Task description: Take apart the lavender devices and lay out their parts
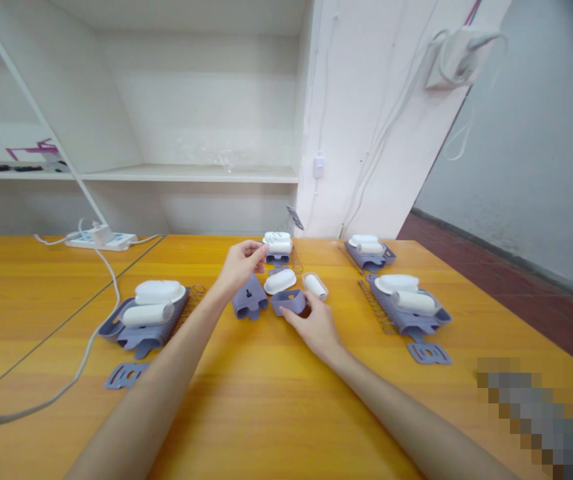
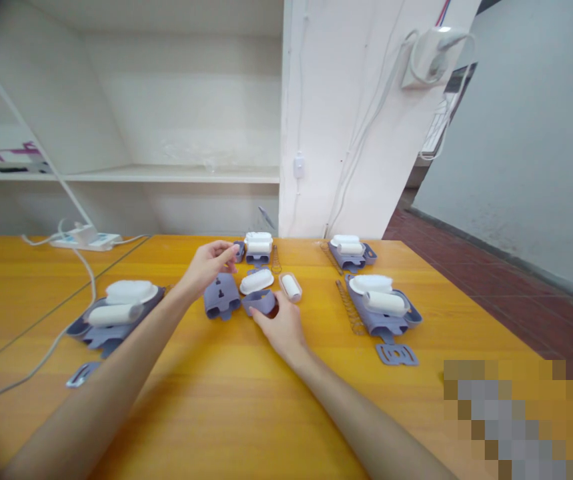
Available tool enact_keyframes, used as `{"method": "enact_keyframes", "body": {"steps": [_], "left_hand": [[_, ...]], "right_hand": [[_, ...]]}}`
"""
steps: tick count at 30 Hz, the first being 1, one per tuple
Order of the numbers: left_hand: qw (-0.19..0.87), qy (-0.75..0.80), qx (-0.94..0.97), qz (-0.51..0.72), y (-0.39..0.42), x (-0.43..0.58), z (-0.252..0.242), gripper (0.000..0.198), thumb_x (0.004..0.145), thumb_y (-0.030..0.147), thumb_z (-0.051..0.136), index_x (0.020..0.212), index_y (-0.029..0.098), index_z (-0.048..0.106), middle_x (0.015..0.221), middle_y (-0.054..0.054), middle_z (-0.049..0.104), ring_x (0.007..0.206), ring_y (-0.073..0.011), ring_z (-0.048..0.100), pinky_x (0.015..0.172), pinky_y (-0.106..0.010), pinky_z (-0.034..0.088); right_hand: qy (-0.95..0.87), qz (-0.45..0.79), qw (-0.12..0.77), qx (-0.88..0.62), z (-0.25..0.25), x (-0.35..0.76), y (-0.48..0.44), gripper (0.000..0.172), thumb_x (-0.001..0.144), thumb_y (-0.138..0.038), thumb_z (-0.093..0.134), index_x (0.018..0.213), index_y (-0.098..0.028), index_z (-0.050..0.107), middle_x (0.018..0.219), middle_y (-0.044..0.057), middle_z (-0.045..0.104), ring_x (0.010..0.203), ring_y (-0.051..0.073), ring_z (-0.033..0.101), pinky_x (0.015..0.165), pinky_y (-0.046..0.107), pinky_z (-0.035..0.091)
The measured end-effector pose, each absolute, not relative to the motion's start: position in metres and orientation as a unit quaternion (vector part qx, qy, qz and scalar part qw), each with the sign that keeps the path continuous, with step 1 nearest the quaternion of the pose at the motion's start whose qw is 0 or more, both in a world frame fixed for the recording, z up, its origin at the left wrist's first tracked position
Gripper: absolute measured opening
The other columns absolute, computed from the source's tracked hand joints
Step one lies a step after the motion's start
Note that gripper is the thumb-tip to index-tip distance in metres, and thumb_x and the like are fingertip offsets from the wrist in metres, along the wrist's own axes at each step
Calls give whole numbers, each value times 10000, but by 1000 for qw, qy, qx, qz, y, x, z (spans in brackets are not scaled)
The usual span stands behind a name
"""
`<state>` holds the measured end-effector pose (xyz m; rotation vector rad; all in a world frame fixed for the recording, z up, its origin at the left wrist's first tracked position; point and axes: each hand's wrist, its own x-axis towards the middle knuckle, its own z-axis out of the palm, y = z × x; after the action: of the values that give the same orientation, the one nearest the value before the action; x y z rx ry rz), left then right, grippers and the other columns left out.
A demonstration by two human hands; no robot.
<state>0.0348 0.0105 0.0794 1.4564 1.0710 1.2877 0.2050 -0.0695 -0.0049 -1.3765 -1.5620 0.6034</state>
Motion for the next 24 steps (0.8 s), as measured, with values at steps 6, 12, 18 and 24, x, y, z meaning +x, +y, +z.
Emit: {"method": "enact_keyframes", "body": {"steps": [6,12,18,24], "left_hand": [[436,403,641,486,8,24,87,381,715,441,666,922,124,619,620,-16,612,523,-109,578,532,-234,499],[480,375,657,444,4,12,94,355,733,460,652,860,130,620,661,-31,640,564,-110,606,580,-237,521],[554,356,655,370,2,5,94,382,717,437,684,941,131,630,710,-55,665,634,-145,646,653,-286,545],[589,329,663,325,1,5,88,423,686,366,730,1023,146,602,813,-74,679,716,-164,664,693,-291,539]], "right_hand": [[-657,169,459,-574,-8,205,-65,366,673,-423,704,934,-179,626,920,56,651,849,229,589,765,346,457],[-606,171,516,-581,-6,204,-70,577,738,-514,639,1179,-156,534,933,82,631,792,213,592,743,353,478],[-572,222,615,-496,-6,210,-72,537,904,-453,422,1349,-155,377,1113,106,606,988,206,579,876,355,449],[-551,252,647,-462,-8,212,-69,442,913,-427,413,1251,-163,521,1283,93,523,1205,226,458,1043,412,332]]}}
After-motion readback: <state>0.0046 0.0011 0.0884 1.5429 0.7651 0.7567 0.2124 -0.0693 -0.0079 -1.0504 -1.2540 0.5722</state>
